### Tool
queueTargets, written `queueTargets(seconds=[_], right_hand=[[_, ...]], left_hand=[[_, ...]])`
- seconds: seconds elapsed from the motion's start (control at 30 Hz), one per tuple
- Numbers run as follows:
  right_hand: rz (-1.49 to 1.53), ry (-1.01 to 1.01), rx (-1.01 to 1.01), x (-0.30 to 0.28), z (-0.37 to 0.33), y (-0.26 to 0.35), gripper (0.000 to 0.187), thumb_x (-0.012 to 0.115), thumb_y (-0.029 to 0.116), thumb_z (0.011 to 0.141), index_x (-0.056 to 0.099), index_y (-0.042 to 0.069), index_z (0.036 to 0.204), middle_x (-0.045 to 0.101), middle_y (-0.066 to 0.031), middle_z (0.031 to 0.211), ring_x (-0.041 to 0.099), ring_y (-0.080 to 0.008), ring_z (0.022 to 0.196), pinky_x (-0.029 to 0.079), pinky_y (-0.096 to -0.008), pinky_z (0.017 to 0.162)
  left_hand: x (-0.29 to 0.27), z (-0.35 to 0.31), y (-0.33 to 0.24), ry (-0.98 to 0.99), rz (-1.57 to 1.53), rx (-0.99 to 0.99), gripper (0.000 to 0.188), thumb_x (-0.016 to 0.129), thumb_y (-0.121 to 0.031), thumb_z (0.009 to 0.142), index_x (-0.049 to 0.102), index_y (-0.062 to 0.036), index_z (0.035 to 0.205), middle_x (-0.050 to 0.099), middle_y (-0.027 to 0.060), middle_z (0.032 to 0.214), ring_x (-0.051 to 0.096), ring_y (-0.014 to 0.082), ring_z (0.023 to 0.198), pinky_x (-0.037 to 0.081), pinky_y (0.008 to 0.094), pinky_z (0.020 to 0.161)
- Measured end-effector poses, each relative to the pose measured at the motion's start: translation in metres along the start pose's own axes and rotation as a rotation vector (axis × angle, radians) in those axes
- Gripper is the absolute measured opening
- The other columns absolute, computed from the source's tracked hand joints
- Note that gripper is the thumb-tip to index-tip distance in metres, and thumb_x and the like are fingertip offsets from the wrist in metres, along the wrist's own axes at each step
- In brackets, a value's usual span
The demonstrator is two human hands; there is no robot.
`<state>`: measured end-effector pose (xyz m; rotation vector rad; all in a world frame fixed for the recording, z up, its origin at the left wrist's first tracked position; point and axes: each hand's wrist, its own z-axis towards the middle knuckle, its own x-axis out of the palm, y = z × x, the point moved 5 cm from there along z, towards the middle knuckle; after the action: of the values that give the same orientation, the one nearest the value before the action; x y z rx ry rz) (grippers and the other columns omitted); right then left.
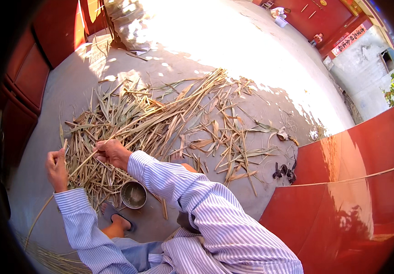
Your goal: The person sits on the floor and repeatedly picks up dried plant stalks, strips off the fibrous outer layers by hand, and discards the waste onto a growing pile. The person handles the stalks one at a time, separating the usable core from the outer material.
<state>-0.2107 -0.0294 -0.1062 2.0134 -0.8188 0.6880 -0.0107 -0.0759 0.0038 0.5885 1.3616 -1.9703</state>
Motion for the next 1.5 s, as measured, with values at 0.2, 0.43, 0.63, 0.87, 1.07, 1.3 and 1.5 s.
queueTargets(seconds=[0.2,0.43,0.63,0.87,1.07,1.3,1.5], right_hand=[[-0.005,0.102,0.016,0.007,0.012,-0.007,0.011,0.051,0.015,0.098,0.059,0.006,0.099,0.065,-0.0043,0.087,0.065,-0.0116,0.074,0.056,-0.0226,0.059],[0.034,0.075,-0.03,0.002,0.015,-0.002,0.008,0.054,0.014,0.097,0.059,0.008,0.099,0.065,-0.0044,0.086,0.065,-0.0122,0.069,0.055,-0.0228,0.053],[0.045,0.027,-0.018,0.009,0.017,-0.007,0.013,0.056,0.012,0.095,0.06,0.0,0.091,0.067,-0.0107,0.079,0.064,-0.0162,0.058,0.054,-0.0233,0.046],[-0.077,-0.009,-0.125,0.012,0.012,0.016,0.02,0.06,0.024,0.095,0.063,0.004,0.094,0.068,-0.0041,0.081,0.066,-0.0125,0.069,0.054,-0.0226,0.056],[-0.155,-0.016,-0.15,0.017,0.004,0.014,0.021,0.06,0.026,0.096,0.063,0.005,0.096,0.068,-0.0035,0.081,0.065,-0.0115,0.069,0.051,-0.0212,0.056],[-0.217,0.006,-0.116,0.019,-0.008,0.011,0.022,0.061,0.027,0.094,0.064,0.005,0.092,0.067,-0.0042,0.081,0.064,-0.0125,0.065,0.053,-0.0226,0.057],[-0.041,-0.044,-0.208,0.0,-0.002,0.031,0.016,0.062,0.02,0.094,0.06,0.005,0.094,0.065,-0.0059,0.084,0.066,-0.0143,0.072,0.055,-0.0236,0.058]], left_hand=[[-0.007,-0.018,-0.059,0.114,0.244,0.402,0.025,0.074,-0.023,0.079,0.058,-0.0047,0.083,0.057,0.0087,0.075,0.054,0.0257,0.072,0.041,0.038,0.066],[0.027,-0.025,-0.046,0.196,0.08,0.359,0.015,0.072,-0.016,0.082,0.062,-0.0043,0.085,0.061,0.0065,0.071,0.055,0.0207,0.066,0.042,0.0343,0.063],[-0.03,-0.001,-0.02,-0.026,-0.273,0.039,0.024,0.064,-0.024,0.092,0.061,-0.0014,0.085,0.061,0.0014,0.073,0.054,0.01,0.069,0.042,0.0254,0.063],[-0.058,-0.013,-0.052,0.085,0.405,0.536,0.018,0.073,-0.02,0.076,0.067,-0.0089,0.089,0.065,0.0048,0.076,0.059,0.0222,0.077,0.039,0.0355,0.073],[-0.053,-0.016,-0.036,0.101,0.347,0.489,0.015,0.076,-0.016,0.074,0.069,-0.0075,0.084,0.062,0.0042,0.068,0.057,0.0215,0.07,0.04,0.0346,0.072],[-0.032,-0.021,-0.073,-0.033,0.239,0.533,0.021,0.076,-0.023,0.077,0.068,-0.0071,0.088,0.068,0.0037,0.084,0.062,0.02,0.086,0.042,0.0341,0.078],[-0.052,-0.012,-0.047,0.022,0.411,0.462,0.01,0.072,-0.02,0.077,0.067,-0.0122,0.078,0.063,0.0029,0.075,0.056,0.0215,0.077,0.039,0.0358,0.075]])
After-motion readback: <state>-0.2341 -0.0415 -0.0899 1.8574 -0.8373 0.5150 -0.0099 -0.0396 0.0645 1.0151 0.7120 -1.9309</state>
